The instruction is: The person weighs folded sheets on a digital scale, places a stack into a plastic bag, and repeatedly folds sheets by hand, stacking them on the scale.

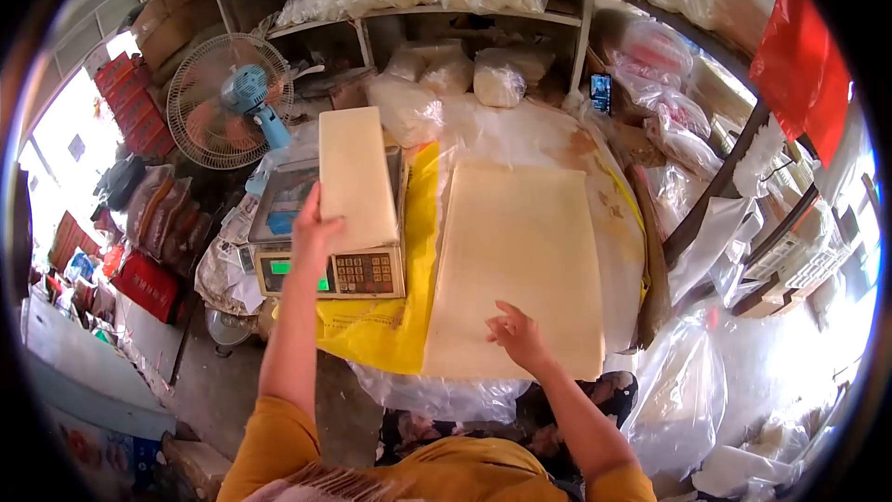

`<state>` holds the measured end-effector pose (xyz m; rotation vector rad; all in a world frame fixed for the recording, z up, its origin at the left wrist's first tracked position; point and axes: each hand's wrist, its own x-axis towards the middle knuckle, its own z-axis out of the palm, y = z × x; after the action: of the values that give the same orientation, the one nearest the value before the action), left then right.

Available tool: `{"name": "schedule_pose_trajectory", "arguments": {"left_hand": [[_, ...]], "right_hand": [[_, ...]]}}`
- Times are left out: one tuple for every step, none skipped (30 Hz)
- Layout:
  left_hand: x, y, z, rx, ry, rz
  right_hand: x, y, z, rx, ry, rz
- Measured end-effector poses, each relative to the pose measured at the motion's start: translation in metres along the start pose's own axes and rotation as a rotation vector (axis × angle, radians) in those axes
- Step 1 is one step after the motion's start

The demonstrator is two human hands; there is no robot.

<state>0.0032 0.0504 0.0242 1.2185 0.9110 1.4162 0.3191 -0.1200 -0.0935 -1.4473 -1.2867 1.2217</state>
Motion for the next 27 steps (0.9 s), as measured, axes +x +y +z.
{"name": "schedule_pose_trajectory", "arguments": {"left_hand": [[0.017, -0.001, -0.018, -0.010, -0.031, -0.011], [0.031, -0.012, -0.037, 0.053, -0.012, -0.099], [0.046, -0.028, -0.055, 0.116, 0.005, -0.187], [0.053, -0.033, -0.061, 0.177, 0.021, -0.273], [0.057, -0.037, -0.066, 0.144, 0.034, -0.276], [0.056, -0.039, -0.066, 0.111, 0.044, -0.280], [0.056, -0.041, -0.064, 0.076, 0.053, -0.284], [0.056, -0.041, -0.063, 0.084, 0.051, -0.286], [0.056, -0.038, -0.062, 0.093, 0.052, -0.289], [0.053, -0.035, -0.061, 0.104, 0.052, -0.294], [0.049, -0.030, -0.060, 0.113, 0.046, -0.287], [0.044, -0.021, -0.057, 0.121, 0.035, -0.282], [0.042, -0.018, -0.054, 0.130, 0.018, -0.279], [0.047, -0.031, -0.065, 0.111, -0.011, -0.251], [0.048, -0.034, -0.071, 0.183, -0.032, -0.268], [0.048, -0.034, -0.074, 0.250, -0.053, -0.282], [0.048, -0.036, -0.071, 0.315, -0.071, -0.290], [0.037, -0.030, -0.057, 0.712, -0.081, -0.124], [0.019, -0.015, -0.039, 1.104, -0.086, 0.061], [0.005, -0.004, -0.024, 1.489, -0.082, 0.267], [-0.003, 0.002, -0.014, 1.526, -0.186, 0.190], [-0.010, 0.007, -0.005, 1.563, -0.293, 0.108], [-0.015, 0.007, -0.001, 1.595, -0.397, 0.024], [-0.008, -0.016, -0.013, 1.561, -0.427, 0.035], [-0.005, -0.026, -0.015, 1.553, -0.400, 0.041], [-0.003, -0.032, -0.016, 1.546, -0.377, 0.047], [-0.001, -0.037, -0.016, 1.537, -0.355, 0.053]], "right_hand": [[0.000, 0.019, 0.000, 0.011, -0.012, 0.026], [-0.001, 0.031, -0.001, 0.023, -0.022, 0.053], [-0.003, 0.037, -0.003, 0.075, -0.011, 0.080], [-0.004, 0.040, -0.006, 0.126, 0.002, 0.104], [-0.003, 0.041, -0.008, 0.178, 0.017, 0.125], [-0.003, 0.040, -0.009, 0.197, 0.012, 0.128], [-0.004, 0.038, -0.010, 0.215, 0.009, 0.131], [-0.004, 0.036, -0.010, 0.232, 0.001, 0.134], [-0.004, 0.034, -0.010, 0.240, 0.007, 0.127], [-0.005, 0.033, -0.009, 0.252, 0.012, 0.123], [-0.007, 0.033, -0.008, 0.265, 0.022, 0.120], [-0.008, 0.031, -0.007, 0.243, 0.014, 0.109], [-0.008, 0.028, -0.007, 0.222, 0.014, 0.100], [-0.010, 0.026, -0.007, 0.202, 0.017, 0.095], [-0.012, 0.027, -0.006, 0.207, 0.018, 0.106], [-0.011, 0.029, -0.006, 0.209, 0.019, 0.117], [-0.009, 0.028, -0.007, 0.207, 0.018, 0.124], [-0.011, 0.026, -0.006, 0.218, 0.024, 0.118], [-0.013, 0.028, -0.005, 0.221, 0.033, 0.102], [-0.012, 0.030, -0.005, 0.222, 0.038, 0.083], [-0.011, 0.031, -0.004, 0.226, 0.041, 0.061], [-0.012, 0.031, -0.003, 0.222, 0.041, 0.058], [-0.013, 0.030, -0.004, 0.214, 0.039, 0.054], [-0.012, 0.029, -0.005, 0.204, 0.033, 0.049], [-0.012, 0.028, -0.005, 0.206, 0.033, 0.054], [-0.012, 0.027, -0.005, 0.210, 0.035, 0.060], [-0.013, 0.027, -0.005, 0.213, 0.038, 0.067]]}}
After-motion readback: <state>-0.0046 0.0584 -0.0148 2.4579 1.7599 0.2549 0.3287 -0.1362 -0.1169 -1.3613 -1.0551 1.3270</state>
